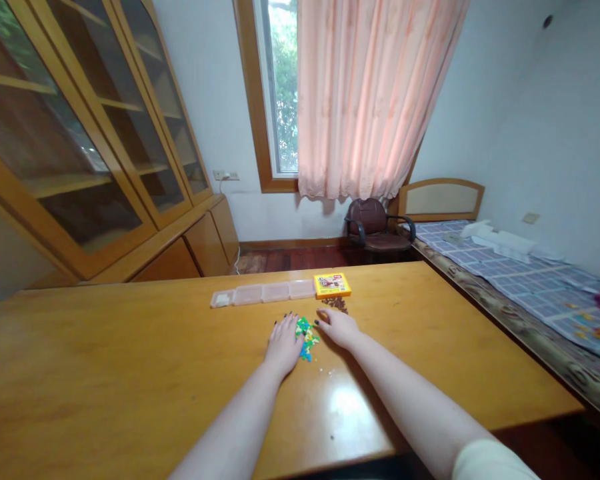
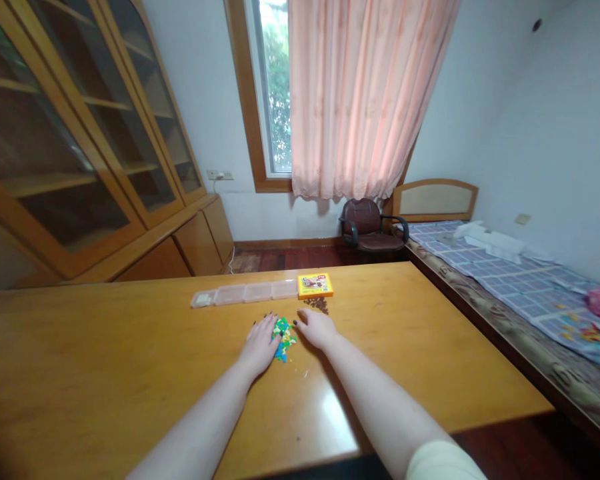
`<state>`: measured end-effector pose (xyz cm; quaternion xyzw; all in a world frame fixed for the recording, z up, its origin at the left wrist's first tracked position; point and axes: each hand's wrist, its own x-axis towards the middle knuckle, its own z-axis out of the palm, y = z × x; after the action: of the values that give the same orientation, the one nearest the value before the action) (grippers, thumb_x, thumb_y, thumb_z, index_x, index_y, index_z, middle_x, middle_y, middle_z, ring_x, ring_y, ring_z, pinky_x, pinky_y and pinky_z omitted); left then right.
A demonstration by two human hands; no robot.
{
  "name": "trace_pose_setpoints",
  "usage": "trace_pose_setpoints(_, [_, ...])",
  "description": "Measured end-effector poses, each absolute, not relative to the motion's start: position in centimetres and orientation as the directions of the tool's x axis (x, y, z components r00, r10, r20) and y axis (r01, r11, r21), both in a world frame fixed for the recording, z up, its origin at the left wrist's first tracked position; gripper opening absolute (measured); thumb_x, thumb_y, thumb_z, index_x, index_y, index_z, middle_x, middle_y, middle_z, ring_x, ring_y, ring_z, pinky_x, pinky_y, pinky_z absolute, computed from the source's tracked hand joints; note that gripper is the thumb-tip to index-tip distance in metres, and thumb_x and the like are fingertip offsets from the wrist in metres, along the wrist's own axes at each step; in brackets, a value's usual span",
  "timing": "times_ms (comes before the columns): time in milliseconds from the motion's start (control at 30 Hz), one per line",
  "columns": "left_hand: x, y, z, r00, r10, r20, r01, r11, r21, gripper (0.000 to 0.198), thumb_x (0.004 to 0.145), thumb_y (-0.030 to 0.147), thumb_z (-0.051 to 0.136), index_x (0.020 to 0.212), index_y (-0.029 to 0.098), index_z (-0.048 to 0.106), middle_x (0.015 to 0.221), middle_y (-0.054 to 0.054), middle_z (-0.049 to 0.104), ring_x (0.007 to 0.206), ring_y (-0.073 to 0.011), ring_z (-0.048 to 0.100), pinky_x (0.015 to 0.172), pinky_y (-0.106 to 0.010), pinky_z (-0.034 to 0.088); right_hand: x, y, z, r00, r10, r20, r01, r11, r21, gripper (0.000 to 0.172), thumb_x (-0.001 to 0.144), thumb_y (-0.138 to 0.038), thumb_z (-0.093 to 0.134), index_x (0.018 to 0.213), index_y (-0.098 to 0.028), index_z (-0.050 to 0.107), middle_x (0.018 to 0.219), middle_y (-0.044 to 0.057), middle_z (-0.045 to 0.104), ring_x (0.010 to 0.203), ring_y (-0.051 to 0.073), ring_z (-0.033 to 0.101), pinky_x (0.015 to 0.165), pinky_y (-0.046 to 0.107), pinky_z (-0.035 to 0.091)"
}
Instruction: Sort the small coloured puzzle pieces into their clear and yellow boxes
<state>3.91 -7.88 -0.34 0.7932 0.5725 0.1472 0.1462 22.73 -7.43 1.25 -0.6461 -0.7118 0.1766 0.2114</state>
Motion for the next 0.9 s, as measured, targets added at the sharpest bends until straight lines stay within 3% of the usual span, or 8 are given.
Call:
trace_pose_setpoints(100, [3.9,-8.2,-0.2,0.363,0.93,0.054,0.872,-0.36,0.331,0.056,0.086,0.038,0.036,0.138,0.017,0.033,0.146,-0.009,0.029,0.136,-0.0244,0.023,0.111,-0.048,0.014,21.2,-6.0,1.1,-0.08,0.996,0.044,0.761,0.09,-0.642,0.035,0.083,-0.043,0.048,0.109,-0.025,0.062,0.096,0.005,0.068,0.084,0.019,0.062,0.073,0.028,0.044])
trace_pose_setpoints(167, [3.9,-8.6,-0.1,0.424,0.904,0.053,0.861,-0.42,0.287,0.061,0.085,0.042,0.037,0.14,0.017,0.029,0.148,-0.009,0.023,0.137,-0.0253,0.017,0.111,-0.049,0.011,20.4,-5.7,0.7,-0.105,0.989,0.102,0.695,0.147,-0.704,0.033,0.083,-0.037,0.046,0.109,-0.024,0.062,0.085,0.003,0.069,0.077,0.017,0.062,0.07,0.027,0.044])
trace_pose_setpoints(267, [4.0,-9.4,-0.1,0.538,0.842,0.041,0.81,-0.53,0.251,0.07,0.081,0.051,0.042,0.141,0.018,0.027,0.149,-0.01,0.02,0.138,-0.0268,0.013,0.112,-0.049,0.009,20.0,-6.0,0.0,-0.108,0.975,0.196,0.585,0.222,-0.78,0.029,0.083,-0.036,0.046,0.1,-0.022,0.064,0.09,0.004,0.068,0.082,0.018,0.061,0.074,0.027,0.044])
trace_pose_setpoints(400, [4.8,-10.0,-0.1,0.574,0.815,0.075,0.78,-0.572,0.255,0.078,0.074,0.06,0.049,0.14,0.022,0.03,0.149,-0.01,0.02,0.137,-0.0307,0.014,0.111,-0.052,0.006,20.5,-5.9,-0.6,0.023,0.975,0.221,0.385,0.195,-0.902,0.032,0.083,-0.037,0.04,0.096,-0.017,0.062,0.087,0.006,0.067,0.076,0.017,0.06,0.069,0.027,0.046])
trace_pose_setpoints(600, [6.5,-8.8,-0.5,0.446,0.883,0.144,0.822,-0.468,0.325,0.054,0.082,0.044,0.046,0.133,0.026,0.043,0.144,-0.009,0.034,0.135,-0.0296,0.023,0.11,-0.052,0.01,21.2,-5.0,-0.9,0.163,0.955,0.249,0.345,0.181,-0.921,0.031,0.082,-0.039,0.037,0.086,-0.018,0.06,0.077,0.005,0.063,0.072,0.018,0.056,0.066,0.027,0.044])
trace_pose_setpoints(767, [6.7,-7.4,-0.7,0.39,0.909,0.145,0.837,-0.416,0.357,0.053,0.082,0.042,0.046,0.133,0.024,0.043,0.144,-0.008,0.034,0.134,-0.0284,0.024,0.11,-0.05,0.012,21.3,-4.8,-1.2,0.2,0.937,0.287,0.378,0.196,-0.905,0.026,0.079,-0.039,0.039,0.064,-0.02,0.048,0.062,-0.001,0.05,0.064,0.015,0.047,0.062,0.024,0.039])
trace_pose_setpoints(900, [6.8,-7.1,-0.9,0.381,0.909,0.167,0.836,-0.416,0.359,0.054,0.082,0.041,0.046,0.132,0.022,0.043,0.144,-0.01,0.035,0.134,-0.0289,0.025,0.11,-0.05,0.012,21.5,-4.8,-1.2,0.212,0.918,0.335,0.3,0.265,-0.916,0.028,0.079,-0.041,0.039,0.059,-0.021,0.038,0.058,-0.003,0.04,0.059,0.012,0.041,0.058,0.023,0.036])
